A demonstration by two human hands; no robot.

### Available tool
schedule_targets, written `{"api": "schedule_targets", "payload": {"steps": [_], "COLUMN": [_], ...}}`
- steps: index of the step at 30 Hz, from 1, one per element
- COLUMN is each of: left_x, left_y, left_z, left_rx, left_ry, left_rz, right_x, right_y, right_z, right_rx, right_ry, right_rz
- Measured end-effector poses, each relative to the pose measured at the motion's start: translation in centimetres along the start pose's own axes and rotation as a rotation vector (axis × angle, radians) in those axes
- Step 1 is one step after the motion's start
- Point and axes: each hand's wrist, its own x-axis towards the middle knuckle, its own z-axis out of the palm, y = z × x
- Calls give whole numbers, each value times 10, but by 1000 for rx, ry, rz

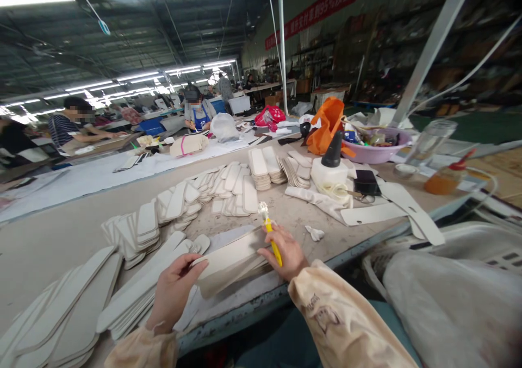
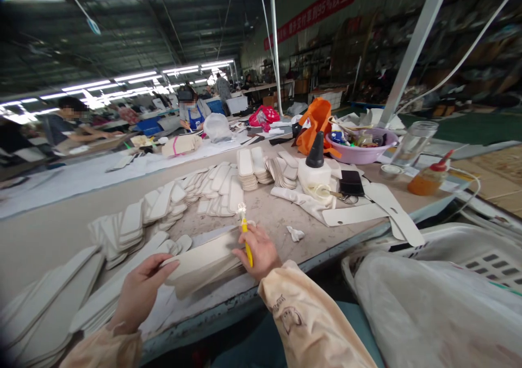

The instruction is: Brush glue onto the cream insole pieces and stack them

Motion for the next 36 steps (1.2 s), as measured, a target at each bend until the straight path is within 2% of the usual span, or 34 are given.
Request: {"api": "schedule_targets", "payload": {"steps": [5,8,10,13,17,20,25,28,32,36], "left_x": [-9,-17,-22,-30,-35,-37,-36,-33,-32,-38], "left_y": [18,36,47,56,57,57,64,71,78,79], "left_z": [5,9,10,10,8,5,2,3,13,35], "left_rx": [-413,-699,-806,-847,-816,-787,-856,-956,-1100,-1198], "left_ry": [123,132,109,57,-25,-65,-41,12,93,35], "left_rz": [-34,-111,-145,-147,-139,-138,-152,-119,-31,17], "right_x": [0,-1,-3,-5,-5,-4,-6,-6,-5,-6], "right_y": [-11,-18,-22,-24,-23,-25,-31,-37,-45,-52], "right_z": [-3,-1,1,3,1,-2,-1,0,0,-1], "right_rx": [144,271,290,237,211,258,338,325,315,317], "right_ry": [56,65,59,71,122,81,63,100,197,252], "right_rz": [-116,-173,-199,-221,-206,-199,-143,-183,-174,-53]}}
